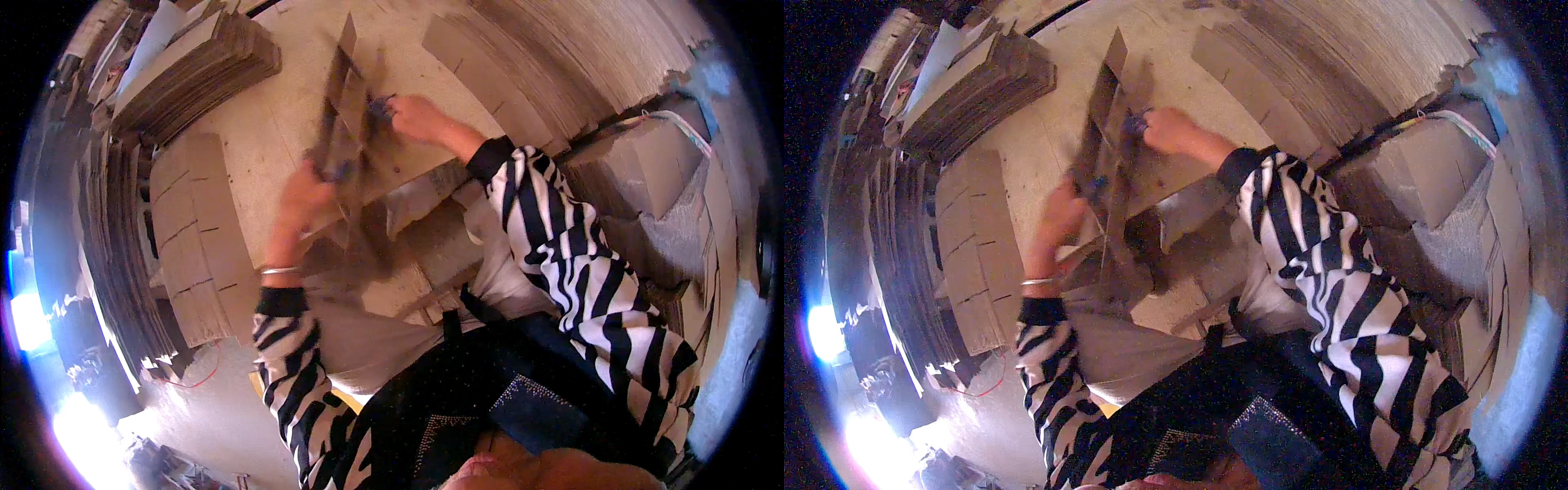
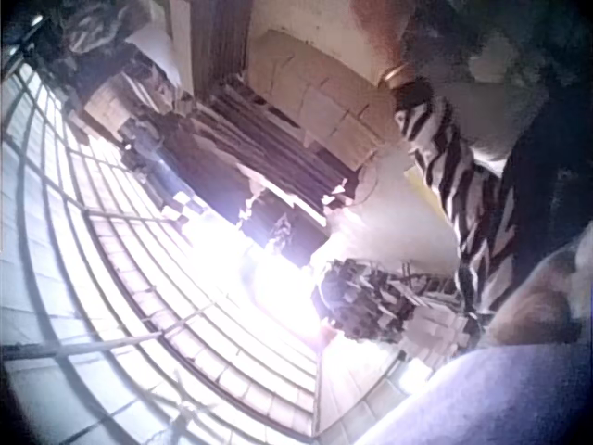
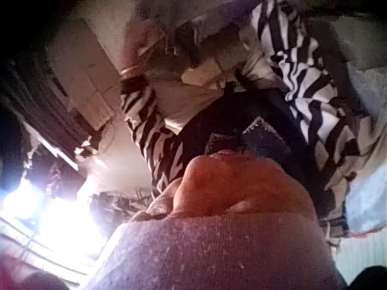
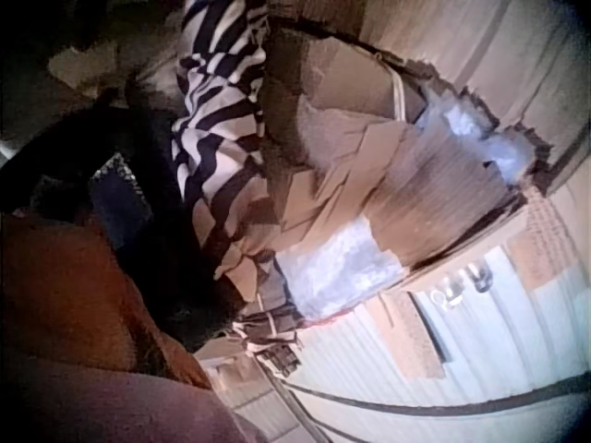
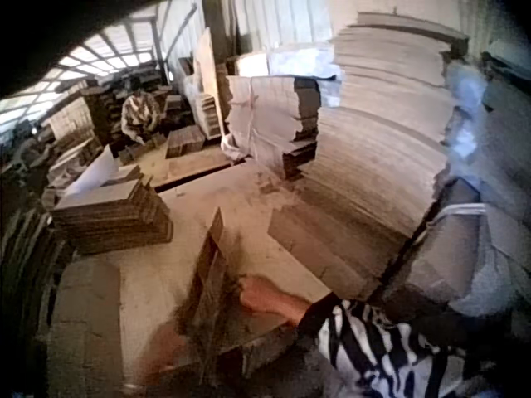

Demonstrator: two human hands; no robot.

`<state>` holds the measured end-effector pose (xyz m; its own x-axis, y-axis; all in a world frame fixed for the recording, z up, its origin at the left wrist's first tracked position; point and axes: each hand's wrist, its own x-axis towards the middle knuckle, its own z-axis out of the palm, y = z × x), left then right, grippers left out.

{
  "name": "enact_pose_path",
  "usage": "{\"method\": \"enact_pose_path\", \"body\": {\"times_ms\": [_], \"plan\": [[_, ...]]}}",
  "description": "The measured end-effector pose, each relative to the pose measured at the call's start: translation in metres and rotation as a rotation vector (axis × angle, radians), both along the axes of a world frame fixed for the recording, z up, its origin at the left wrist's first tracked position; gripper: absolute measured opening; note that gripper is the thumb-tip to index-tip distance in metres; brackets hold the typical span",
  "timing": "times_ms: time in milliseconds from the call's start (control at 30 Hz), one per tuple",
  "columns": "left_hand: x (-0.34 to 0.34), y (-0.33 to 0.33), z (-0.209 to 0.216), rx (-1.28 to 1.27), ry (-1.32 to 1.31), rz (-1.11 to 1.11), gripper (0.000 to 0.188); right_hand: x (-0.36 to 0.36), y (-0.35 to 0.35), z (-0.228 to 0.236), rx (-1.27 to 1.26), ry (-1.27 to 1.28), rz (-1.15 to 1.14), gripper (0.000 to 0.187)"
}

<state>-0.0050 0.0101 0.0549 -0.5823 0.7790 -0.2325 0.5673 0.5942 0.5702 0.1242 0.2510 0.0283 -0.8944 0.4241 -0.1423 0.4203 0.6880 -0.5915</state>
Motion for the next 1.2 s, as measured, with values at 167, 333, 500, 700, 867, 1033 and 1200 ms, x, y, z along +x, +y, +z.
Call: {"method": "enact_pose_path", "body": {"times_ms": [167,333,500,700,867,1033,1200], "plan": [[0.06,0.021,-0.015,0.175,0.027,0.021,0.066,-0.006,-0.007,0.013,-0.229,0.193,0.19,0.023],[-0.006,-0.052,0.032,0.48,0.539,0.152,0.047,0.103,0.068,0.014,0.442,0.208,-0.239,0.049],[-0.033,-0.16,0.175,0.33,0.965,0.43,0.034,0.18,0.059,0.008,0.823,-0.192,-0.314,0.061],[-0.139,-0.283,0.244,-0.399,1.512,0.723,0.053,0.197,0.116,-0.045,0.641,0.149,-0.417,0.05],[-0.259,-0.43,0.195,-0.673,1.255,0.649,0.053,0.218,0.156,-0.07,0.522,0.163,-0.571,0.048],[-0.217,-0.327,0.16,-0.537,1.207,0.763,0.046,0.212,0.129,-0.007,0.426,0.383,-0.594,0.035],[-0.176,-0.215,0.071,-0.142,1.162,0.292,0.031,0.093,0.027,0.064,0.385,0.312,-0.197,0.031]]}}
